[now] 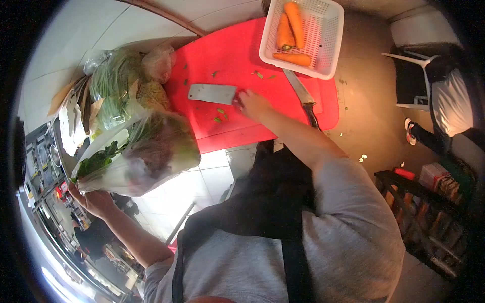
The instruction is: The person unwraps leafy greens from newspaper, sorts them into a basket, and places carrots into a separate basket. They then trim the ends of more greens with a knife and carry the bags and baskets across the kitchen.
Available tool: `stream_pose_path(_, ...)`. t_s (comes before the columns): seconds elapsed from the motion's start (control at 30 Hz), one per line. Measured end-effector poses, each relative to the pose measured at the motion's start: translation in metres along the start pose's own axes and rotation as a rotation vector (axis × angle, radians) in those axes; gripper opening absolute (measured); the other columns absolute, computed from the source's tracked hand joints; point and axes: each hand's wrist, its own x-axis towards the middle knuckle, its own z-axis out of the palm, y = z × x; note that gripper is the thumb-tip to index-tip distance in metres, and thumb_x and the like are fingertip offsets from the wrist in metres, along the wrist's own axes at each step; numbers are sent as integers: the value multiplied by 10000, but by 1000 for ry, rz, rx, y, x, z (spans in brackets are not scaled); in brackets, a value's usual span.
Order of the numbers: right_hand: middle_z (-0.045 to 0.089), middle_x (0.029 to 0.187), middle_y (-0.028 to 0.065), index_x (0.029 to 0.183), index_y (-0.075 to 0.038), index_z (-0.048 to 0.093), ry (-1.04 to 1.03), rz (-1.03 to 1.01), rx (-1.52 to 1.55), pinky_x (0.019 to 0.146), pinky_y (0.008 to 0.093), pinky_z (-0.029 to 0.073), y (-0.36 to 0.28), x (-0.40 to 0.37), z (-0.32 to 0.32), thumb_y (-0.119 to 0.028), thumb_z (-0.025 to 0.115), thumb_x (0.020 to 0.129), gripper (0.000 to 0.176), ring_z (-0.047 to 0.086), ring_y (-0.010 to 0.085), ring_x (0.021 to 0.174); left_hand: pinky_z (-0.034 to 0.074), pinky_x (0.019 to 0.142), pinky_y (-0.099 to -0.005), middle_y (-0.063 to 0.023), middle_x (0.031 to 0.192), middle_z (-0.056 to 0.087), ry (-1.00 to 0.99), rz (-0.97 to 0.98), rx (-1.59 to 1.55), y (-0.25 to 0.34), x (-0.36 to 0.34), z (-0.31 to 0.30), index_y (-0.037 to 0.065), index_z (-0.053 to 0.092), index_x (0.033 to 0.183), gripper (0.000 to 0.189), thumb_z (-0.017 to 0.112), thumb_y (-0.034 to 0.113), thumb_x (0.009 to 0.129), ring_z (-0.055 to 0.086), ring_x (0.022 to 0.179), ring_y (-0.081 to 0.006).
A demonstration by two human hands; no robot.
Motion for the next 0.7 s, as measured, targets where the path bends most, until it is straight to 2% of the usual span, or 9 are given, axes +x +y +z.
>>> stream_pose_path(0.07,528,1074,187,1114,-39,477,40,70,90,795,419,494,17,-59,-19,-236,646,812,399,565,370,981,509,878,-393,-122,1087,591,-12,-40,-60,-12,5,-17,70,461,1195,360,576,-11,864,581,991,-221)
stream_pose_path(0.13,534,1096,181,1166,-55,486,187,153,75,787,411,494,45,-113,-28,-289,685,798,480,573,356,976,500,889,-382,-119,1087,590,-14,-35,-72,-23,5,-21,73,454,1196,357,569,-13,869,575,999,-219)
stream_pose_path(0.23,533,1084,160,1194,-71,500,218,423,-91,775,427,498,96,-173,-39,-376,733,742,593,588,349,946,491,885,-352,-95,1084,589,-41,-45,-25,-31,4,-14,76,476,1169,320,577,0,875,569,995,-199)
stream_pose_path(0.3,526,1059,153,1187,-76,502,214,574,-114,772,448,496,107,-188,-45,-419,754,704,644,586,358,942,491,868,-335,-77,1076,589,-95,-52,-11,-41,5,-15,70,494,1133,278,586,13,877,568,984,-183)
stream_pose_path(0.33,527,1057,150,1167,-72,509,228,611,-139,765,449,496,107,-186,-46,-418,759,695,637,587,357,937,481,838,-300,-42,1014,582,31,-32,88,-42,-4,1,61,513,1067,208,601,39,880,559,930,-148)
stream_pose_path(0.4,530,1052,144,1128,-66,522,257,681,-183,753,450,495,100,-176,-46,-417,771,677,623,589,354,927,457,822,-264,-18,971,545,8,-44,104,-54,-9,-3,54,511,1035,175,600,39,886,524,902,-114)
stream_pose_path(0.5,539,1028,147,1064,-59,526,243,670,-189,738,451,495,106,-165,-35,-387,756,697,543,589,348,931,445,842,-266,-16,992,535,22,-53,124,-52,-19,-5,54,507,1062,191,594,43,893,512,916,-109)
stream_pose_path(0.6,570,999,176,1021,-57,517,242,485,-330,726,455,495,125,-176,-10,-355,727,726,469,601,356,911,443,848,-274,-14,983,541,83,-66,115,-56,-25,-23,57,505,1077,202,590,42,895,515,914,-111)
stream_pose_path(0.7,604,956,212,1038,-53,508,-61,558,-71,719,459,491,65,-174,-43,-351,707,743,464,611,372,877,443,848,-278,-12,976,550,72,-57,117,-58,-32,-35,57,505,1084,210,589,34,893,520,915,-112)
